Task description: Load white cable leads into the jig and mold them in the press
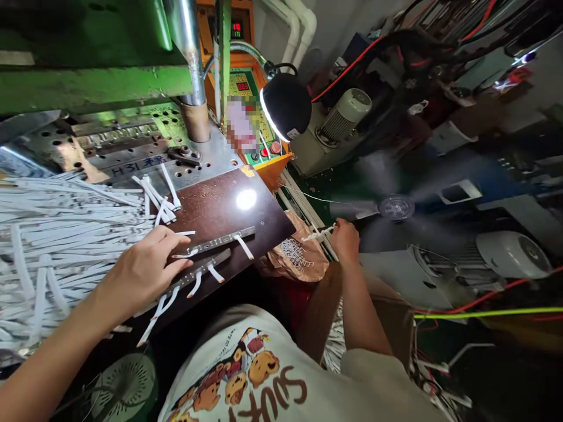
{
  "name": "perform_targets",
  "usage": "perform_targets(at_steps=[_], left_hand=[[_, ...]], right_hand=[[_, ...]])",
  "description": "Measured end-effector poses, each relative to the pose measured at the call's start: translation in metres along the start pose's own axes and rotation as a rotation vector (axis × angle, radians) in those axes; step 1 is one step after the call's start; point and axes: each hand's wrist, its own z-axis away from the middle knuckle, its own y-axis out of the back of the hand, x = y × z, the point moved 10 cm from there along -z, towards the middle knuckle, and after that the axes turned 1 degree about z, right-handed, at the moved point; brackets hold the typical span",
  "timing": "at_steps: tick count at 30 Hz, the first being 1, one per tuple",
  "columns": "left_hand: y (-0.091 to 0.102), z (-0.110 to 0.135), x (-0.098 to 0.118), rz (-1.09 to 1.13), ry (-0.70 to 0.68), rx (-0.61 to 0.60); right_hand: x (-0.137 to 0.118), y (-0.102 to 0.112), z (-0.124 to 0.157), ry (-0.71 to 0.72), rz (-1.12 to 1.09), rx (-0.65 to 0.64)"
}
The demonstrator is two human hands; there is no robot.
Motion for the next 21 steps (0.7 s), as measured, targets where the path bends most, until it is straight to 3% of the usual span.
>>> perform_targets(at_steps=[2,3,7,9,11,13,17,19,21], left_hand=[[0.006,-0.003,0.010,0.111,-0.035,0.030],[0.009,-0.003,0.015,0.164,-0.059,0.040],[0.015,-0.003,0.027,0.291,-0.098,0.070],[0.020,-0.007,0.026,0.318,-0.055,0.101],[0.022,-0.018,0.021,0.324,0.011,0.103],[0.016,-0.036,0.015,0.306,0.087,0.060],[0.004,-0.074,-0.002,0.107,0.217,0.027],[0.003,-0.079,-0.009,0.013,0.248,0.039],[0.008,-0.069,-0.011,-0.022,0.230,0.066]], right_hand=[[-0.028,-0.001,0.014,0.082,0.023,-0.002],[-0.055,-0.008,0.023,0.189,-0.011,-0.037],[-0.190,-0.034,0.098,0.898,-0.348,-0.291],[-0.228,-0.035,0.126,1.102,-0.502,-0.340],[-0.248,-0.039,0.126,1.123,-0.579,-0.354],[-0.259,-0.049,0.108,1.043,-0.574,-0.366],[-0.276,-0.077,0.080,0.903,-0.299,-0.439],[-0.281,-0.075,0.082,0.883,-0.167,-0.411],[-0.285,-0.055,0.096,0.913,-0.238,-0.373]])
